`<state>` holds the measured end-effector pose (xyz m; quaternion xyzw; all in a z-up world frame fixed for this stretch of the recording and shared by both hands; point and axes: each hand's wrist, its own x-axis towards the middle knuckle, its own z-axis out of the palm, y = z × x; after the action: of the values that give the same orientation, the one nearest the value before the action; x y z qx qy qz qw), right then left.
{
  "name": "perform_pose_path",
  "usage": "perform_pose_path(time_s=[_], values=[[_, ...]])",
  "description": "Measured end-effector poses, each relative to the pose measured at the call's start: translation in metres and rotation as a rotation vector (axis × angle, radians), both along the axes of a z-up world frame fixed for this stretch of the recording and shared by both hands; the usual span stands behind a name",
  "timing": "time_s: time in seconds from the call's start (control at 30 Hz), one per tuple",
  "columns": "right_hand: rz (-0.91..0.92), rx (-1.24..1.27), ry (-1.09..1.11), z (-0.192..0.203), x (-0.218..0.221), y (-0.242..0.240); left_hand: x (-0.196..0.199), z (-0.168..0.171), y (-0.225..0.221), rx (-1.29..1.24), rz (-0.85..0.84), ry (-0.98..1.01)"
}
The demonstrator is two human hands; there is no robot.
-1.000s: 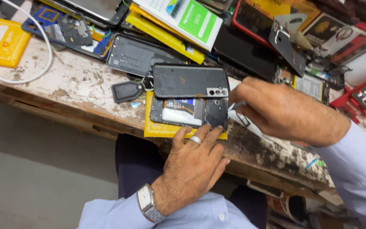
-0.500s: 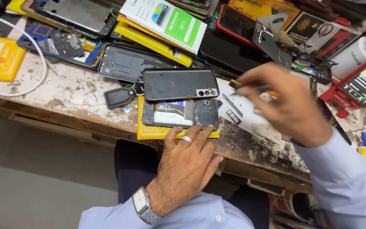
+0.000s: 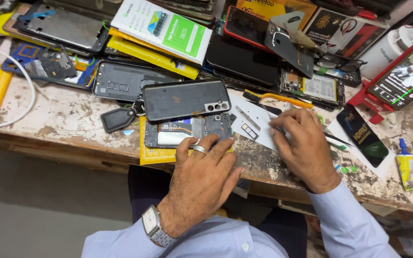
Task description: The person uses a screwdriver to remove screws from the internal frame of a disassembled smartphone. They then use a prying tool to detach a metal bracket and remove it from the device. Finally, the person places the back cover onto the phone and presses the edges to secure it.
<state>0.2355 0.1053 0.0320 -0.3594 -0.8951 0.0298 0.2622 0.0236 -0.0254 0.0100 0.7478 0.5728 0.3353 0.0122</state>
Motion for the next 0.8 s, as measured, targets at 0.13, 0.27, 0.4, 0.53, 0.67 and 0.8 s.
perform_pose_path(time_s=[0.13,0.27,0.4,0.53,0.67,0.8], values=[[0.141,-0.071,-0.060,0.015,-0.021,0.012,-0.006,0.001,0.001,0.021,0.072,0.012],[0.270,-0.104,-0.168,0.018,-0.049,0.032,-0.019,0.005,0.001,0.049,0.139,0.032],[0.318,-0.161,-0.217,0.016,-0.063,0.044,-0.025,0.006,0.001,0.060,0.164,0.047],[0.395,-0.153,-0.264,0.017,-0.061,0.055,-0.024,0.000,0.000,0.052,0.158,0.040],[0.470,-0.033,-0.390,0.020,-0.061,0.059,-0.024,-0.004,0.000,0.031,0.149,0.049],[0.535,0.074,-0.467,0.027,-0.061,0.060,-0.024,-0.006,0.001,0.021,0.150,0.043]])
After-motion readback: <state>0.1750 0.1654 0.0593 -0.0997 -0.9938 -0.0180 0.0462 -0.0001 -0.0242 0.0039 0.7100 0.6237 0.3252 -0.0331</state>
